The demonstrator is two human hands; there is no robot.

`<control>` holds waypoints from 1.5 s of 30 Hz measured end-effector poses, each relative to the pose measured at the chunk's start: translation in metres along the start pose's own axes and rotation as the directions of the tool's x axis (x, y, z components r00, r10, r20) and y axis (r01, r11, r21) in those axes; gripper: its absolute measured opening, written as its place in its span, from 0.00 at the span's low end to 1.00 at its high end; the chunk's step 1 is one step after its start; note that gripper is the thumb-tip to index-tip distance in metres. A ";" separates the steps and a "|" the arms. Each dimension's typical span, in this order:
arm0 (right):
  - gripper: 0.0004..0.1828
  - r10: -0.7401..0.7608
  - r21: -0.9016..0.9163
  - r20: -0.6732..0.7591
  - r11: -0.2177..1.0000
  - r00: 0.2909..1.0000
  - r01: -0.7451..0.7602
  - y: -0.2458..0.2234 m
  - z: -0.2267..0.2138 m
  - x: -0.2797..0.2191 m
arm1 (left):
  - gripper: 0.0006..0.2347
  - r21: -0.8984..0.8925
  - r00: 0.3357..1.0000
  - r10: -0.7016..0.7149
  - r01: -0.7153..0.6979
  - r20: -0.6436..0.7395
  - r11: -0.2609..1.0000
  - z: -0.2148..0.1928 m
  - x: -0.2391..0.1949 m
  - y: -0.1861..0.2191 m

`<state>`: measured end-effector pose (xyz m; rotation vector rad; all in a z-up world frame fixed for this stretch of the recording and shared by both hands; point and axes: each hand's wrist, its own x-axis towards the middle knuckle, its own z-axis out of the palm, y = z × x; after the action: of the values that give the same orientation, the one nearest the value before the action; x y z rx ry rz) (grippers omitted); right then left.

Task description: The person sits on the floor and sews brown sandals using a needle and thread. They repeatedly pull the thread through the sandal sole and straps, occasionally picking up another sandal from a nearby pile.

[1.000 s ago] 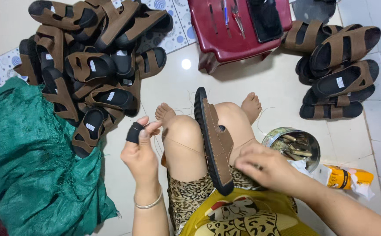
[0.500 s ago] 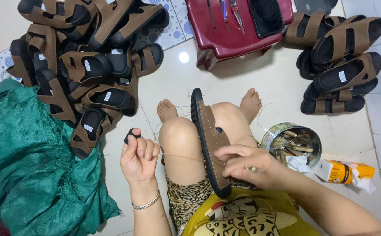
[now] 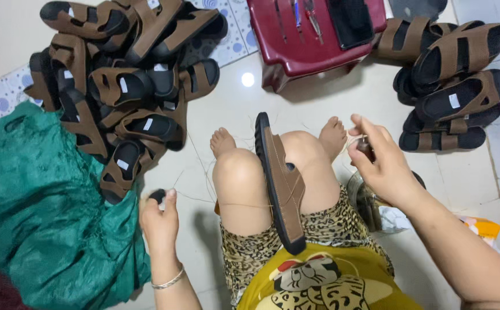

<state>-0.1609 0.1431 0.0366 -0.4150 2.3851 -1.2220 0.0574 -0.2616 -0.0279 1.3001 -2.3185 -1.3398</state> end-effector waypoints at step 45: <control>0.23 -0.114 -0.357 0.614 0.842 0.781 0.404 -0.045 0.043 -0.008 | 0.11 -0.627 0.562 0.389 0.325 0.730 0.708 0.050 -0.111 0.108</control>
<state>-0.1296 0.0915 0.0528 -1.1426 2.0836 -0.4630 0.0342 -0.1234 0.0557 0.3081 -1.6885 -2.9199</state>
